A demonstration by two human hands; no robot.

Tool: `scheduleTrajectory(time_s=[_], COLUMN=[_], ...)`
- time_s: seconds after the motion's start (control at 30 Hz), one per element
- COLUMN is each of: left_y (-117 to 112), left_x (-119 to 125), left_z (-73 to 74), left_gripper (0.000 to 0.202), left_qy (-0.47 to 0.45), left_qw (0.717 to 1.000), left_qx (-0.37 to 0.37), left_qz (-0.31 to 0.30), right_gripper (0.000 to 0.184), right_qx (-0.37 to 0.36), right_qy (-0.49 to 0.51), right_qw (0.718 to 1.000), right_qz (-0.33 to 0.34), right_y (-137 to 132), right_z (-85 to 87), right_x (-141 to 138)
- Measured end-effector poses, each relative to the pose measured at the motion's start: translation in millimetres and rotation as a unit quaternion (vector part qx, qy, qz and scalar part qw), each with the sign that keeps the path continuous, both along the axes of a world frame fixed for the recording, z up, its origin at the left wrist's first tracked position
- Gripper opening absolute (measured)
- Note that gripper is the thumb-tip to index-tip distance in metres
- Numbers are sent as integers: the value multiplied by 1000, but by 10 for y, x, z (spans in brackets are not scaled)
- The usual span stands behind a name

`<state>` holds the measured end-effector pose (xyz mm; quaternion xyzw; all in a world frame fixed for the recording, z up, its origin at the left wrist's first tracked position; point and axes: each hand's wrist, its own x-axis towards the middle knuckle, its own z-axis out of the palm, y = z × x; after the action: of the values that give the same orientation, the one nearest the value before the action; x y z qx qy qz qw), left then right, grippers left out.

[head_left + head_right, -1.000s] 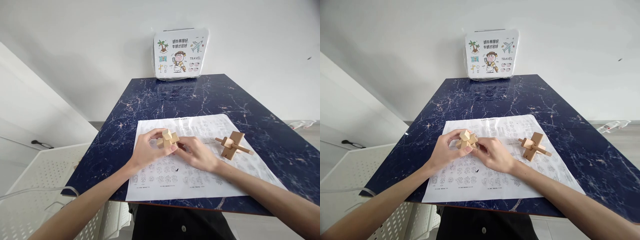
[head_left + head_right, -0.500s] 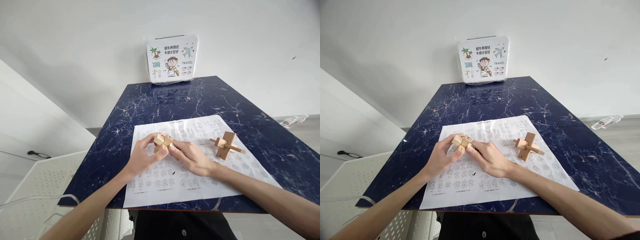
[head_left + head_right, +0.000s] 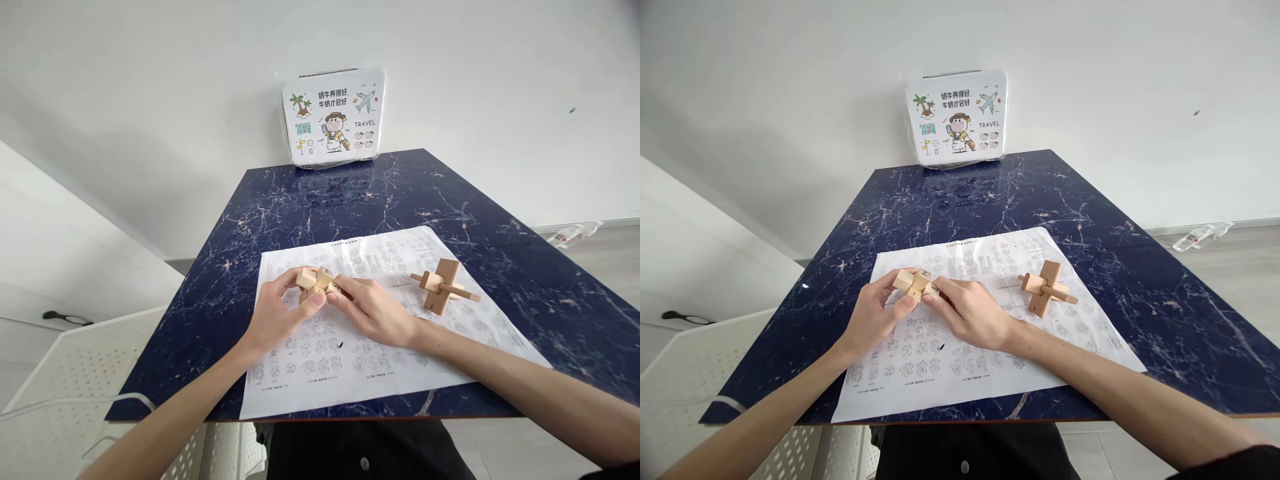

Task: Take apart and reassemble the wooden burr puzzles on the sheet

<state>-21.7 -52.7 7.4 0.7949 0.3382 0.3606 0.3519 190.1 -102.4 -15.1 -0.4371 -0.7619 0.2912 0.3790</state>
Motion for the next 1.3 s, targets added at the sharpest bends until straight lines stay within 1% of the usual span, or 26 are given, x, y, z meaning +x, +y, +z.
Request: scheduleTrajectory(time_s=[0.1,0.23,0.3,0.4,0.53,0.73,0.8,0.93,1.0,1.07,1.1,1.17,1.2,1.23,1.3], left_y=[8,-4,-19,-45,-67,-59,-56,-62,-67,-68,-66,-54,-47,-38,-24], left_x=[8,-1,-9,-10,11,13,13,28,33,29,21,-2,-16,-30,-54], left_z=[2,0,4,19,35,6,-3,0,2,-3,-9,-25,-33,-40,-50], left_gripper=[36,39,41,41,43,46,45,42,42,39,39,41,44,46,50], left_qy=[7,4,4,9,21,20,17,12,9,6,6,6,4,-1,-16], left_qw=[1000,1000,999,1000,999,999,999,999,999,999,999,1000,1000,1000,999], left_qx=[-5,-27,-31,-20,1,8,6,-4,-6,-6,-6,-2,0,2,3], left_qz=[2,-7,-6,5,33,41,40,41,46,44,41,24,11,-5,-41], right_gripper=[33,37,37,34,33,31,32,35,36,37,37,37,37,39,42], right_qx=[1,-51,-58,-17,62,103,130,196,200,159,123,25,-35,-99,-194], right_qy=[5,23,26,16,-34,-78,-99,-148,-153,-121,-92,-16,22,64,142], right_qw=[1000,998,997,999,997,991,985,965,962,975,986,999,996,984,943], right_qz=[-7,20,32,26,-15,-44,-58,-96,-110,-92,-64,28,83,136,231], right_y=[13,5,2,7,10,-10,-9,-1,4,13,20,41,54,69,99], right_z=[0,88,111,73,-25,-58,-63,-92,-97,-77,-55,9,46,81,133], right_x=[1,22,33,37,19,-6,-12,-37,-45,-32,-16,38,71,106,170])
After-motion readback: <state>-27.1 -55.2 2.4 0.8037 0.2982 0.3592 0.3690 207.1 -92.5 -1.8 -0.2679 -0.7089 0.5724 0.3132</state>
